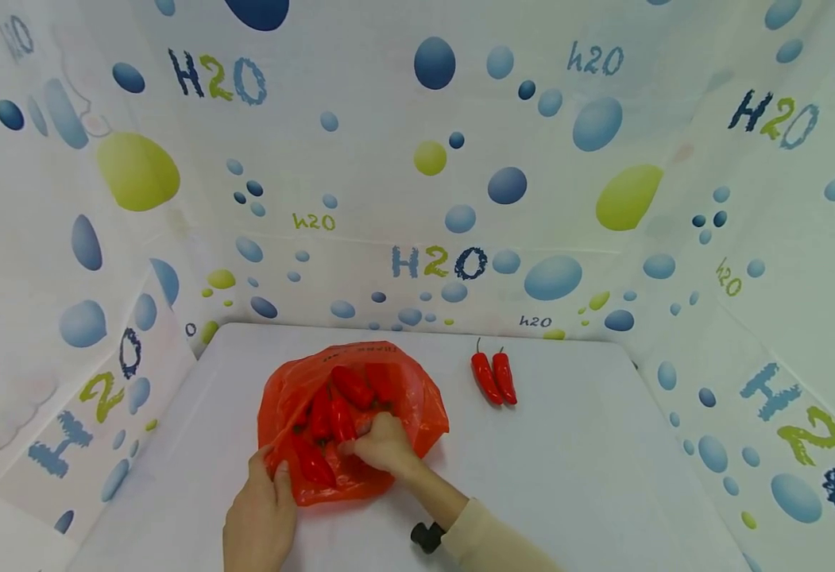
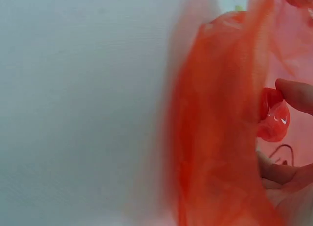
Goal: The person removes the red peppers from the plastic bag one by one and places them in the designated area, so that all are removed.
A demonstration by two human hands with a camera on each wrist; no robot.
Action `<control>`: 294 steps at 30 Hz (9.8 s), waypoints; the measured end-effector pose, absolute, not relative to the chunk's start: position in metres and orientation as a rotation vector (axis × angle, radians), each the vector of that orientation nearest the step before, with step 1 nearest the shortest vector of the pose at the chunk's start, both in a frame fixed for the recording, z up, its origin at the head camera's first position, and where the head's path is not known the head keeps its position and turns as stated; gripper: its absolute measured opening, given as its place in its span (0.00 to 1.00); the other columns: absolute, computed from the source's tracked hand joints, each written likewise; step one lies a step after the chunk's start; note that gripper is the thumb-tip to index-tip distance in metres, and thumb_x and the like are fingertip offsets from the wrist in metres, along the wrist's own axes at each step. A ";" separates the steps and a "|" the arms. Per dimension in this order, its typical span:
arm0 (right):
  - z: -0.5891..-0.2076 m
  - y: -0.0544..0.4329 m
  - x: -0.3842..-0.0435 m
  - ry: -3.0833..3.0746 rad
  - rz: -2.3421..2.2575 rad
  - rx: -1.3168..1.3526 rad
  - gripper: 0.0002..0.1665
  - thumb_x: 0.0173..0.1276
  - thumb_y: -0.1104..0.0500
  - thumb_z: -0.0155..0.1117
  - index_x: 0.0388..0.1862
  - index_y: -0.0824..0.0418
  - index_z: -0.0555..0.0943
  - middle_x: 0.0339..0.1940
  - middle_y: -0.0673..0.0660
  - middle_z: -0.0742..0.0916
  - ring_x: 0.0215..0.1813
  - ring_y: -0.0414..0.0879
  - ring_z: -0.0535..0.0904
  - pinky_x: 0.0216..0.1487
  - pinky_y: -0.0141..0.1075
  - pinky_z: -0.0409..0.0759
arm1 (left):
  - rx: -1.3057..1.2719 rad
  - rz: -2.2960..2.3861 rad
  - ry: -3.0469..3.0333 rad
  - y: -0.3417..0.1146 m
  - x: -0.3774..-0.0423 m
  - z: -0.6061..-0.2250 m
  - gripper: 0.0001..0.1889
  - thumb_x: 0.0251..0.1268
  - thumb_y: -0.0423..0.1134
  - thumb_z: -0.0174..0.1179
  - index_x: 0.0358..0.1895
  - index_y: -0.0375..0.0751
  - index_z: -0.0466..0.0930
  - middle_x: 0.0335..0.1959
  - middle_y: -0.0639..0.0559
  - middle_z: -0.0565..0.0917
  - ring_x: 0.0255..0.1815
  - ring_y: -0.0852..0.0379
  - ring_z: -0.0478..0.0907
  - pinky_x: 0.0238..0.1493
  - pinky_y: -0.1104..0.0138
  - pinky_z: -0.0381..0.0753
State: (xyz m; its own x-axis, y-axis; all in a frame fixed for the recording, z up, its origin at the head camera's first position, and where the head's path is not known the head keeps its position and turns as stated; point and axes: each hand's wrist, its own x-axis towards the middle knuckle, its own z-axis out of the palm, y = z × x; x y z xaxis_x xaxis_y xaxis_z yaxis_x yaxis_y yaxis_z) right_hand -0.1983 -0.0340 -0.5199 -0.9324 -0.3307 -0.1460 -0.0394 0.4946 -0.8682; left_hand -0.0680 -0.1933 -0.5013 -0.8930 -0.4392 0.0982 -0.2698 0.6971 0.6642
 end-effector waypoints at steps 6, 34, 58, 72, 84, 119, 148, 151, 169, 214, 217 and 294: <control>-0.509 -0.026 -0.199 2.397 -1.466 -0.289 0.18 0.61 0.54 0.82 0.23 0.61 0.82 0.15 0.49 0.80 0.26 0.40 0.78 0.28 0.33 0.79 | 0.559 -0.982 -2.666 -0.192 -0.069 -0.500 0.25 0.84 0.42 0.45 0.73 0.28 0.61 0.51 0.20 0.82 0.46 0.21 0.82 0.37 0.34 0.80; -0.474 0.013 -0.191 2.381 -1.514 -0.338 0.28 0.60 0.50 0.82 0.53 0.64 0.85 0.38 0.49 0.89 0.39 0.43 0.84 0.40 0.39 0.88 | 0.582 -0.994 -2.666 -0.192 -0.071 -0.501 0.25 0.84 0.42 0.46 0.73 0.29 0.61 0.52 0.20 0.81 0.47 0.20 0.81 0.40 0.33 0.79; -0.459 0.042 -0.195 2.424 -1.577 -0.319 0.27 0.63 0.49 0.80 0.55 0.63 0.86 0.43 0.53 0.88 0.46 0.49 0.82 0.41 0.41 0.87 | 0.589 -0.982 -2.669 -0.192 -0.070 -0.503 0.25 0.84 0.43 0.46 0.73 0.30 0.62 0.53 0.20 0.81 0.45 0.20 0.82 0.39 0.33 0.79; -0.460 0.065 -0.209 2.421 -1.656 -0.228 0.28 0.66 0.50 0.78 0.57 0.66 0.84 0.45 0.56 0.88 0.43 0.48 0.85 0.44 0.40 0.88 | 0.587 -0.979 -2.670 -0.190 -0.071 -0.505 0.25 0.84 0.42 0.46 0.73 0.29 0.62 0.52 0.20 0.81 0.45 0.20 0.81 0.39 0.33 0.79; -0.461 0.087 -0.221 2.438 -1.722 -0.157 0.30 0.65 0.49 0.78 0.60 0.65 0.84 0.47 0.57 0.89 0.45 0.50 0.86 0.43 0.42 0.89 | 0.586 -0.991 -2.687 -0.188 -0.072 -0.502 0.25 0.84 0.43 0.45 0.73 0.29 0.61 0.53 0.20 0.81 0.45 0.21 0.82 0.40 0.33 0.79; -0.494 0.159 -0.277 2.591 -1.627 0.322 0.32 0.68 0.51 0.74 0.65 0.68 0.79 0.64 0.67 0.81 0.65 0.62 0.74 0.59 0.52 0.84 | 0.570 -0.995 -2.667 -0.188 -0.073 -0.503 0.25 0.84 0.42 0.47 0.73 0.30 0.62 0.52 0.21 0.81 0.46 0.20 0.81 0.40 0.32 0.78; -0.527 0.210 -0.302 2.673 -1.472 0.559 0.32 0.69 0.48 0.72 0.61 0.71 0.80 0.55 0.69 0.85 0.52 0.60 0.81 0.50 0.45 0.86 | 0.620 -1.001 -2.697 -0.194 -0.071 -0.505 0.25 0.84 0.43 0.45 0.73 0.29 0.60 0.52 0.21 0.82 0.45 0.22 0.82 0.39 0.34 0.80; -0.529 0.212 -0.304 2.686 -1.425 0.576 0.32 0.69 0.48 0.72 0.60 0.71 0.81 0.54 0.69 0.86 0.51 0.59 0.81 0.49 0.45 0.86 | 0.622 -1.000 -2.702 -0.195 -0.071 -0.505 0.26 0.84 0.43 0.45 0.73 0.28 0.60 0.51 0.22 0.82 0.45 0.23 0.82 0.39 0.35 0.80; -0.547 0.223 -0.313 2.690 -1.288 0.608 0.30 0.69 0.47 0.72 0.55 0.71 0.82 0.47 0.66 0.86 0.47 0.58 0.81 0.43 0.42 0.84 | 0.691 -1.016 -2.766 -0.199 -0.076 -0.497 0.27 0.84 0.42 0.45 0.74 0.26 0.58 0.44 0.31 0.83 0.34 0.42 0.80 0.41 0.42 0.84; -0.481 0.167 -0.276 2.951 -1.480 0.219 0.28 0.71 0.47 0.70 0.61 0.66 0.83 0.59 0.67 0.83 0.58 0.61 0.78 0.50 0.52 0.87 | 0.686 -1.004 -2.758 -0.197 -0.077 -0.504 0.27 0.84 0.43 0.45 0.73 0.24 0.58 0.51 0.21 0.81 0.42 0.27 0.83 0.44 0.36 0.82; -0.472 0.160 -0.271 2.939 -1.465 0.183 0.27 0.71 0.47 0.70 0.61 0.63 0.84 0.58 0.64 0.84 0.58 0.60 0.78 0.50 0.51 0.87 | 0.673 -0.995 -2.753 -0.196 -0.077 -0.503 0.27 0.85 0.43 0.45 0.73 0.24 0.59 0.52 0.20 0.81 0.44 0.25 0.83 0.44 0.35 0.81; -0.503 -0.034 -0.190 2.651 -1.175 -0.812 0.15 0.67 0.53 0.77 0.47 0.60 0.88 0.42 0.52 0.88 0.43 0.45 0.83 0.38 0.27 0.80 | 0.670 -1.013 -2.736 -0.199 -0.071 -0.504 0.26 0.83 0.41 0.46 0.73 0.26 0.60 0.49 0.23 0.83 0.42 0.26 0.83 0.43 0.36 0.82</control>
State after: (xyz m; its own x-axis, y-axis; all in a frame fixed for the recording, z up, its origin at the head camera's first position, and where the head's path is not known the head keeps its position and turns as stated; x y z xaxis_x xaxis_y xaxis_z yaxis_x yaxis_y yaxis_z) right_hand -0.1896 -0.0338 -0.5028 -0.8468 -0.5233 0.0953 -0.4221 0.5519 -0.7192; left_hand -0.0709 -0.1990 -0.5043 -0.8895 -0.4566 -0.0161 -0.3570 0.6726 0.6482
